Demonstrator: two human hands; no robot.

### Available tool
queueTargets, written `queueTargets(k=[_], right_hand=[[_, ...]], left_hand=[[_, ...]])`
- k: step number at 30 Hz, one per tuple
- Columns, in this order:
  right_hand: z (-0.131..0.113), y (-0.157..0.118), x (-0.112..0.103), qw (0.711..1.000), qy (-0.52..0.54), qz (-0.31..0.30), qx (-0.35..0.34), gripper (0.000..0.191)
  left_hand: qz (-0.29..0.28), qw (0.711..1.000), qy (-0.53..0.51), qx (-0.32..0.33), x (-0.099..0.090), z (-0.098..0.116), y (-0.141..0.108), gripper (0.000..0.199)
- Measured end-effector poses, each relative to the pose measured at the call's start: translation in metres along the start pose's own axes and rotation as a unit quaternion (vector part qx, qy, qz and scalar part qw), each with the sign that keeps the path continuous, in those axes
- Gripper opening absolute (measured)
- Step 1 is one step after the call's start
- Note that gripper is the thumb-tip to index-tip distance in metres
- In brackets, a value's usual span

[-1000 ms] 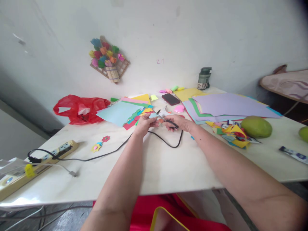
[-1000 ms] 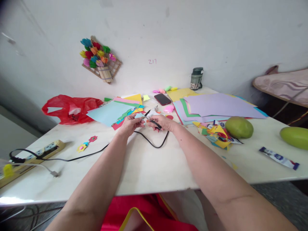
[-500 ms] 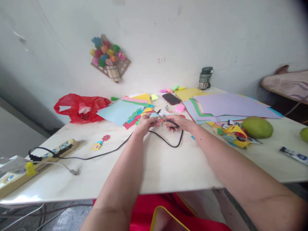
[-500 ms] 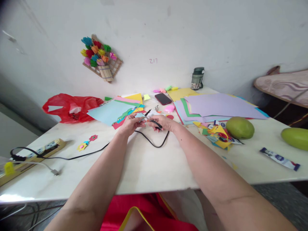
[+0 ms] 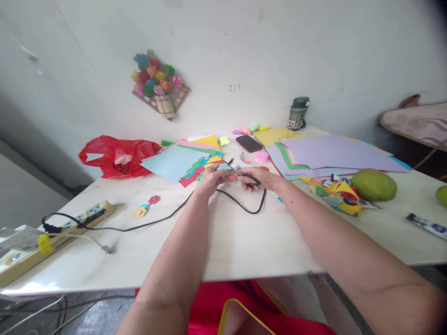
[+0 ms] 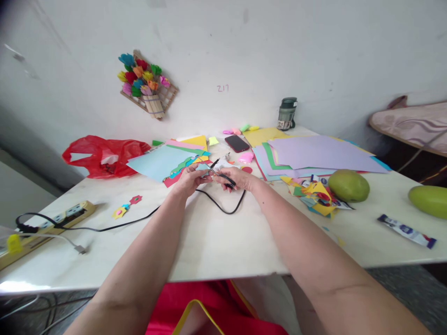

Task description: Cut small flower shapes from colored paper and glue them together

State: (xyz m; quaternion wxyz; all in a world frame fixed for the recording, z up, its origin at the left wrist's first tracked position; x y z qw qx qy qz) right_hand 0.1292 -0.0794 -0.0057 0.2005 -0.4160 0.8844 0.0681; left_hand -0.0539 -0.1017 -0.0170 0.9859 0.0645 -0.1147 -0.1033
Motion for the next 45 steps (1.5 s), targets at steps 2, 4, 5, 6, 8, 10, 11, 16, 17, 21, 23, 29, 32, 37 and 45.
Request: queueTargets(k=[2, 4, 5, 6, 8, 10, 11, 16, 17, 21, 23, 29, 32, 37, 45], right_hand=[[0.001, 0.0, 0.0, 1.0, -0.003, -0.001, -0.001, 0.022], [0.002, 0.001, 0.0, 1.0, -0.006, 0.001, -0.003, 0.023], [0.003, 0.001, 0.0, 1.0, -0.006, 0.001, -0.005, 0.023], [0.003, 0.001, 0.0, 1.0, -0.005, 0.002, -0.006, 0.024], [0.005, 0.002, 0.0, 1.0, 0.0, 0.003, -0.005, 0.024], [0.006, 0.003, 0.0, 1.0, 0.005, 0.002, -0.006, 0.024], [0.008, 0.004, 0.0, 1.0, 0.006, 0.001, -0.008, 0.023], [0.013, 0.007, -0.001, 1.0, 0.005, -0.002, -0.007, 0.022], [0.013, 0.008, -0.001, 1.0, 0.0, -0.001, -0.007, 0.022], [0.015, 0.008, -0.002, 1.0, -0.008, -0.001, -0.014, 0.024], [0.015, 0.008, -0.002, 1.0, -0.006, -0.001, -0.015, 0.024], [0.016, 0.009, -0.001, 0.999, 0.032, -0.006, -0.012, 0.022], [0.016, 0.01, -0.001, 0.999, 0.05, -0.005, -0.006, 0.021], [0.017, 0.011, 0.0, 0.999, 0.046, 0.002, -0.011, 0.02], [0.013, 0.009, 0.001, 0.999, 0.034, 0.016, -0.001, 0.019]], left_hand=[[-0.004, 1.0, 0.006, 0.001, 0.0, 0.0, 0.0, 0.024], [-0.008, 1.0, 0.01, 0.0, 0.0, 0.0, 0.0, 0.024], [-0.009, 1.0, 0.011, 0.0, 0.0, 0.0, 0.0, 0.024], [-0.009, 1.0, 0.011, -0.001, 0.0, 0.0, 0.0, 0.024], [-0.007, 1.0, 0.01, -0.002, 0.001, 0.0, 0.0, 0.023], [-0.004, 1.0, 0.007, -0.001, 0.001, 0.0, 0.0, 0.022], [-0.003, 1.0, 0.005, -0.001, 0.001, 0.0, -0.001, 0.022], [-0.004, 1.0, 0.007, -0.002, 0.001, 0.0, -0.001, 0.021], [-0.006, 1.0, 0.009, -0.001, 0.001, 0.0, -0.001, 0.022], [-0.004, 1.0, 0.009, 0.002, 0.001, -0.001, -0.001, 0.022], [0.0, 1.0, 0.009, 0.001, 0.001, -0.001, -0.001, 0.022], [0.01, 1.0, -0.002, 0.0, 0.004, 0.001, -0.002, 0.024], [0.008, 1.0, 0.0, 0.001, 0.003, 0.0, -0.001, 0.024], [0.011, 1.0, 0.002, -0.003, 0.001, -0.002, 0.0, 0.024], [0.009, 1.0, 0.01, -0.006, 0.001, -0.001, 0.0, 0.023]])
Point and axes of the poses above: each hand's wrist, its own y-axis towards the middle knuckle, its own x-axis out of the palm, z = x × y, the point moved 1 cm from there along y, towards the middle knuckle, and after that the axes turned 6 degrees about -z, right-handed, at the moved point
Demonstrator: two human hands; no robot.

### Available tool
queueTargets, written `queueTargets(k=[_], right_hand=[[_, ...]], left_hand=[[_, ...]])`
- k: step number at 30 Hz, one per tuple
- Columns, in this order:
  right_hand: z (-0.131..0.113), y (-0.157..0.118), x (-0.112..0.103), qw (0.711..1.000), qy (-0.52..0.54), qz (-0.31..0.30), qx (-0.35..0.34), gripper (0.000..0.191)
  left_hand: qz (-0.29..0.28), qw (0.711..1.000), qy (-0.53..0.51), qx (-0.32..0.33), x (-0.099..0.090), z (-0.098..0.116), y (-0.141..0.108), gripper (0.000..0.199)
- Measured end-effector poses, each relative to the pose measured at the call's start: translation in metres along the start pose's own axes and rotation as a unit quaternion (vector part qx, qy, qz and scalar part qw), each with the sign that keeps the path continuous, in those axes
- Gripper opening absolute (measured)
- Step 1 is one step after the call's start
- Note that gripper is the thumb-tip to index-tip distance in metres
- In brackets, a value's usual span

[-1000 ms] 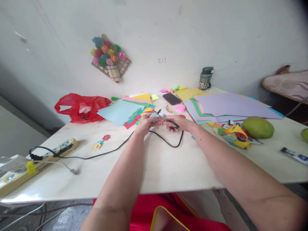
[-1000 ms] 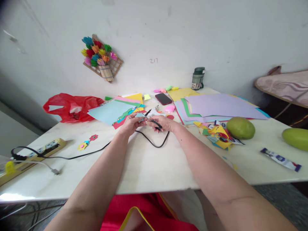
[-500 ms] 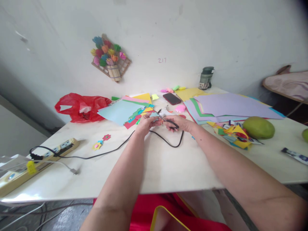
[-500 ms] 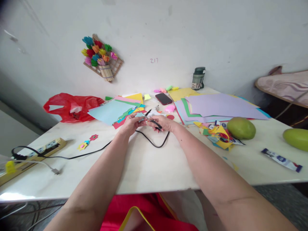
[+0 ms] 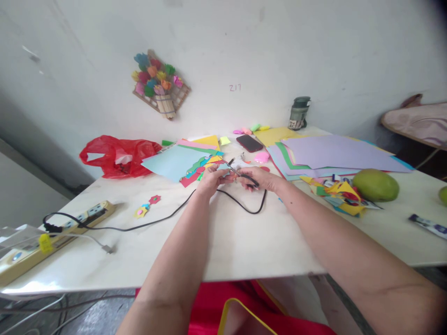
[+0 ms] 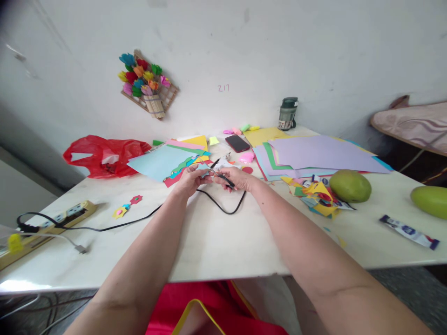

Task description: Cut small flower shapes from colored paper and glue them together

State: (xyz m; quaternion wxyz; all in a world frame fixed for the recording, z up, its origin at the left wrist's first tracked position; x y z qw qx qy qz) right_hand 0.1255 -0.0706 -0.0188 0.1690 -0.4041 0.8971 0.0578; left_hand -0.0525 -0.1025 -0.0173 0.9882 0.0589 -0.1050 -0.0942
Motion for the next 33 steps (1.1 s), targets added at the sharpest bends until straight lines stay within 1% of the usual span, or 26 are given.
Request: queueTargets(k=[14, 19, 22, 27, 30, 33], right_hand=[[-0.0005, -0.0013, -0.0006, 1.0, 0.002, 0.005, -0.005, 0.02], [-0.0017, -0.0033, -0.0025, 1.0, -0.003, -0.001, -0.013, 0.019], [-0.0025, -0.0046, -0.0042, 0.999, 0.004, 0.01, -0.036, 0.024], [-0.0037, -0.0054, -0.0058, 0.996, 0.041, 0.053, -0.05, 0.027], [-0.0045, -0.0055, -0.0054, 0.995, 0.056, 0.056, -0.055, 0.028], [-0.0043, -0.0056, -0.0048, 0.996, 0.046, 0.047, -0.053, 0.026]], left_hand=[[0.001, 1.0, -0.008, -0.011, 0.0002, 0.0017, -0.001, 0.023], [0.008, 1.0, -0.012, -0.004, -0.0022, -0.0007, 0.0011, 0.024], [0.02, 1.0, -0.015, -0.001, -0.004, -0.0026, 0.0016, 0.024], [0.028, 0.999, -0.021, 0.006, -0.0029, -0.0025, -0.0003, 0.023], [0.03, 0.999, -0.027, 0.008, -0.002, -0.0022, -0.0005, 0.025], [0.03, 0.999, -0.019, 0.012, -0.0026, -0.0029, 0.0008, 0.028]])
Point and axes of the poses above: each hand's wrist, its own y-axis towards the middle knuckle, its own x-axis out of the palm, z = x × y, the point moved 1 cm from there along y, towards the middle knuckle, and after that the axes turned 6 degrees about -z, right-handed, at the moved point
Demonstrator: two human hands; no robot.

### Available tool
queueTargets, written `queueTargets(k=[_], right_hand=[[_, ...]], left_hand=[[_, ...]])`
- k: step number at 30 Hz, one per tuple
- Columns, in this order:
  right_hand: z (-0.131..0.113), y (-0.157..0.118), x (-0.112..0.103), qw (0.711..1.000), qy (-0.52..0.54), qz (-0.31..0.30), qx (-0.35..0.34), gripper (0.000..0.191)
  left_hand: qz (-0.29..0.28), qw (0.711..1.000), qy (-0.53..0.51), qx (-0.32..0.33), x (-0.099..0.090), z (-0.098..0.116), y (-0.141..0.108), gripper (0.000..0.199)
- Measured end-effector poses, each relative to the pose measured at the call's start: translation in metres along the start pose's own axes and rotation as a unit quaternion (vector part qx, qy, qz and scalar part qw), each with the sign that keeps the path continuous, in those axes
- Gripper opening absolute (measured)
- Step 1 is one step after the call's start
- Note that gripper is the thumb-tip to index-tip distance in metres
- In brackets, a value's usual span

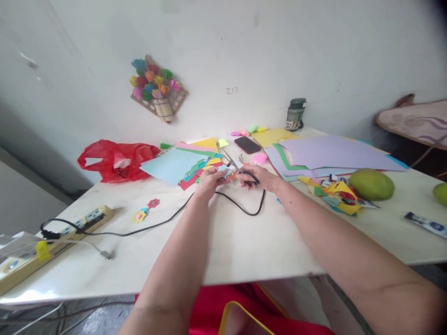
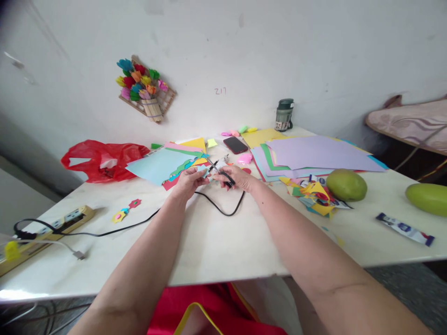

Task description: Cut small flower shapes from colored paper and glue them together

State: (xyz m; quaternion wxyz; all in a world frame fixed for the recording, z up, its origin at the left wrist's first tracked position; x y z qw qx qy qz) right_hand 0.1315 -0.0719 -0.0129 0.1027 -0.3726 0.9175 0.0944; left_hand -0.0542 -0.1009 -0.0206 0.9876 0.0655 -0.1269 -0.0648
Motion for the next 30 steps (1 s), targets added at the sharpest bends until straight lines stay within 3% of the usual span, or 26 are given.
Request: queueTargets(k=[7, 18, 30], right_hand=[[-0.0001, -0.0005, 0.0015, 0.999, -0.015, -0.029, 0.008, 0.021], [-0.0018, 0.0002, 0.0051, 0.999, -0.029, -0.03, 0.014, 0.029], [-0.0011, 0.0024, 0.0079, 0.999, -0.022, -0.008, 0.038, 0.024]], left_hand=[[-0.004, 1.0, 0.023, -0.008, 0.0025, 0.0021, -0.0006, 0.032], [0.021, 1.0, -0.015, 0.008, 0.0038, 0.0004, 0.0006, 0.034], [0.041, 0.998, -0.047, 0.013, 0.0043, -0.001, 0.0018, 0.03]])
Point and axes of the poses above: each hand's wrist, its own y-axis towards the middle knuckle, its own x-axis out of the palm, z = x × y, the point moved 1 cm from there along y, towards the middle knuckle, and after that the axes turned 6 degrees about -z, right-handed, at the moved point
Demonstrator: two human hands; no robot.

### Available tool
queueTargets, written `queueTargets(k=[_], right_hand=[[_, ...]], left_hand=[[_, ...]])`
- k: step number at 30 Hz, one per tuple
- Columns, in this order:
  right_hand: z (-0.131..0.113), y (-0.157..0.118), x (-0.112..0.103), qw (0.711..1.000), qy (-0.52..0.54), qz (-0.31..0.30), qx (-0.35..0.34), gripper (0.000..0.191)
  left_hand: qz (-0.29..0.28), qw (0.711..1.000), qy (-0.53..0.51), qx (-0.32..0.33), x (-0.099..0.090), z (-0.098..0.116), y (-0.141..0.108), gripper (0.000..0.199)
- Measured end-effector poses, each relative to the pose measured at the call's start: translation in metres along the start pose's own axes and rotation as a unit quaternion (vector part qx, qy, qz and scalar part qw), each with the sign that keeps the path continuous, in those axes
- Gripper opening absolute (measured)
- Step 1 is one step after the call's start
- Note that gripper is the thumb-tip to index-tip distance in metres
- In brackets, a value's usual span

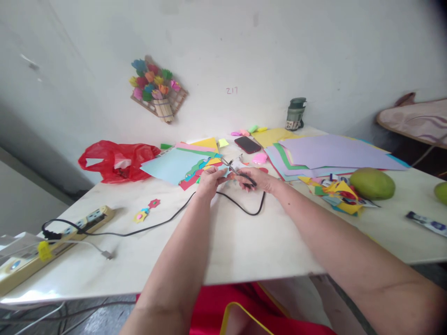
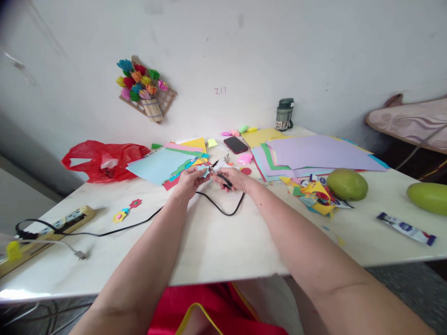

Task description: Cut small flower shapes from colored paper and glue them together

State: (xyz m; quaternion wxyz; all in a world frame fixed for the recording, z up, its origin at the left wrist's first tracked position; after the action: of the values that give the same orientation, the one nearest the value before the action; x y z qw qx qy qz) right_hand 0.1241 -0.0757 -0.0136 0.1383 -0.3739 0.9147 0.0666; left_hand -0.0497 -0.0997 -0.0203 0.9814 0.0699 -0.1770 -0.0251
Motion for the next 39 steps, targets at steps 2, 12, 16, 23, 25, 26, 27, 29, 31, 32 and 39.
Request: queueTargets(k=[2, 12, 16, 23, 25, 26, 27, 29, 31, 32, 39], right_hand=[[0.001, 0.001, 0.0, 1.0, 0.0, -0.001, -0.006, 0.024], [0.008, 0.005, -0.002, 1.0, 0.001, -0.002, -0.006, 0.019], [0.007, 0.004, -0.002, 1.0, 0.011, -0.008, -0.007, 0.017], [0.008, 0.005, -0.001, 1.0, 0.017, -0.008, -0.011, 0.02], [0.01, 0.007, -0.001, 1.0, 0.016, -0.009, -0.014, 0.02], [0.011, 0.007, -0.002, 1.0, 0.015, -0.009, -0.013, 0.021], [0.012, 0.008, -0.002, 1.0, 0.015, -0.009, -0.011, 0.021], [0.011, 0.008, -0.002, 1.0, 0.009, -0.009, -0.007, 0.021], [0.011, 0.007, -0.002, 1.0, 0.002, -0.007, -0.004, 0.021], [0.011, 0.007, -0.002, 1.0, -0.001, -0.006, -0.002, 0.021], [0.014, 0.01, -0.001, 1.0, -0.01, -0.001, -0.008, 0.023]], left_hand=[[0.001, 1.0, 0.004, -0.002, 0.0, 0.0, 0.0, 0.029], [-0.005, 1.0, -0.002, 0.002, -0.001, 0.0, 0.0, 0.026], [-0.002, 1.0, 0.009, 0.003, 0.0, 0.0, 0.0, 0.027], [-0.008, 1.0, 0.015, 0.002, 0.0, 0.001, -0.001, 0.025], [-0.007, 1.0, 0.013, 0.001, 0.0, 0.001, -0.001, 0.023], [-0.005, 1.0, 0.012, 0.001, 0.0, 0.001, 0.0, 0.023], [-0.003, 1.0, 0.01, 0.001, 0.0, 0.0, 0.0, 0.024], [0.0, 1.0, 0.008, 0.002, 0.0, 0.0, 0.0, 0.025], [0.002, 1.0, 0.008, 0.002, -0.001, 0.0, 0.0, 0.027], [0.002, 1.0, 0.009, 0.002, -0.001, 0.0, 0.0, 0.027], [0.005, 1.0, 0.004, 0.001, 0.0, 0.0, 0.0, 0.026]])
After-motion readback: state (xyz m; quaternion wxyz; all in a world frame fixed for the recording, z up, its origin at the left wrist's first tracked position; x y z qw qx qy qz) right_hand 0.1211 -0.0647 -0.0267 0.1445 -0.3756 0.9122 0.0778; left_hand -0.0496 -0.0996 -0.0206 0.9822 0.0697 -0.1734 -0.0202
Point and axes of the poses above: each hand's wrist, its own y-axis towards the middle knuckle, its own x-axis out of the palm, z = x × y, the point moved 1 cm from there along y, towards the middle knuckle, and after that the axes turned 6 degrees about -z, right-handed, at the moved point
